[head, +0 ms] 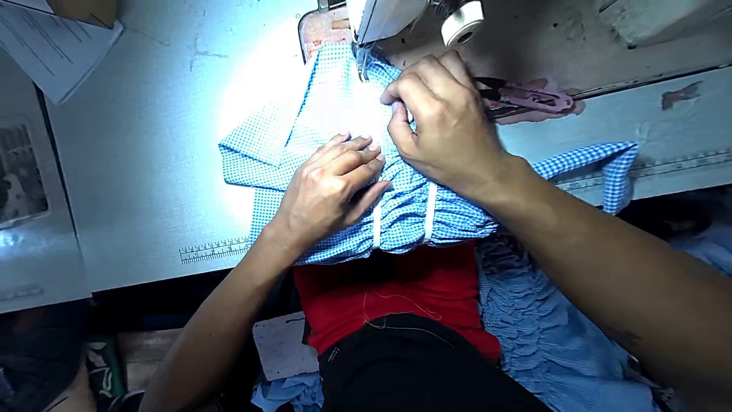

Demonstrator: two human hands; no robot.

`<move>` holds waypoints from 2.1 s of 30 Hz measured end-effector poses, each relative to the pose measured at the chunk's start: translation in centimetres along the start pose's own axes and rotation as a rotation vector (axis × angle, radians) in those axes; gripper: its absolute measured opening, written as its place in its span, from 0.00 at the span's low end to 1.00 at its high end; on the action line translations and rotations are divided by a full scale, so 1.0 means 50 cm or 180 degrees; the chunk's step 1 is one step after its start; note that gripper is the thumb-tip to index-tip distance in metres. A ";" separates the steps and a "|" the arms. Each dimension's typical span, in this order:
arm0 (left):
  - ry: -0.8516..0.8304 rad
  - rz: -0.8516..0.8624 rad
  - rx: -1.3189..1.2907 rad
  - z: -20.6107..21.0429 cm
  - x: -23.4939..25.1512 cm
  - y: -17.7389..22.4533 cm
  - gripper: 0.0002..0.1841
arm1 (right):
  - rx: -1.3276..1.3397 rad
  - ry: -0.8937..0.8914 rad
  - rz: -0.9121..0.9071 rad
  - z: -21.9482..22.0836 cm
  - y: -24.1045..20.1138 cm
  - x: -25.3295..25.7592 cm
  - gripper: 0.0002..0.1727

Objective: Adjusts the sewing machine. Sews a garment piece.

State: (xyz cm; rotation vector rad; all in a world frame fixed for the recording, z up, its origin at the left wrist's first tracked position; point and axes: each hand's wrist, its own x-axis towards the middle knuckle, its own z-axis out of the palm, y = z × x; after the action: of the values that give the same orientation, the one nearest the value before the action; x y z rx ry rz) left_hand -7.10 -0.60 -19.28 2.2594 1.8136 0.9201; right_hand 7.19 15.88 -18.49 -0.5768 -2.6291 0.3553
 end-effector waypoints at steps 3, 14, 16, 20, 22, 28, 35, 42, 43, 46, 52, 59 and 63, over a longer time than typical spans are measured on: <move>0.0020 0.0040 0.0062 0.000 -0.002 0.003 0.16 | -0.0240 -0.0337 0.0009 -0.009 -0.003 -0.003 0.22; -0.0216 -0.0025 0.0309 -0.008 -0.014 0.027 0.23 | -0.0417 -0.0498 -0.0082 -0.027 -0.003 -0.023 0.25; -0.0253 -0.0035 0.0348 -0.009 -0.014 0.027 0.23 | -0.0347 -0.0290 -0.0197 -0.026 0.003 -0.025 0.20; -0.0216 -0.0028 0.0357 -0.008 -0.014 0.033 0.21 | -0.0394 -0.0458 -0.0130 -0.037 0.009 -0.021 0.23; -0.0249 -0.0058 0.0378 -0.011 -0.016 0.038 0.21 | -0.0387 -0.0609 -0.0126 -0.043 0.011 -0.020 0.25; -0.0290 -0.0090 0.0401 -0.016 -0.014 0.041 0.21 | -0.0390 -0.0563 -0.0256 -0.052 0.024 -0.021 0.23; -0.0330 -0.0080 0.0437 -0.014 -0.016 0.042 0.22 | -0.0458 -0.0554 -0.0285 -0.059 0.023 -0.023 0.18; -0.0398 -0.0147 0.0423 -0.021 -0.015 0.053 0.21 | -0.0383 -0.0497 -0.0430 -0.060 0.018 -0.027 0.16; -0.0402 -0.0144 0.0438 -0.022 -0.014 0.054 0.21 | -0.0454 -0.0525 -0.0381 -0.061 0.018 -0.028 0.18; -0.0451 -0.0120 0.0524 -0.022 -0.015 0.058 0.24 | -0.0546 -0.0673 -0.0179 -0.065 0.016 -0.027 0.24; -0.0489 -0.0146 0.0574 -0.021 -0.011 0.056 0.24 | -0.0550 -0.0547 -0.0234 -0.068 0.024 -0.034 0.23; -0.0509 -0.0113 0.0634 -0.022 -0.014 0.061 0.26 | -0.0426 -0.0586 -0.0352 -0.067 0.020 -0.034 0.17; -0.0503 -0.0107 0.0635 -0.020 -0.017 0.063 0.25 | -0.0500 -0.0689 -0.0121 -0.069 0.016 -0.034 0.25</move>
State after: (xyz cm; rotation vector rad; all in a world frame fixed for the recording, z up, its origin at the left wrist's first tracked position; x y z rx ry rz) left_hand -5.03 -2.54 -17.42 2.3301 1.9422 0.5591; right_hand 10.44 16.34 -16.30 -0.5655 -2.8915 0.2107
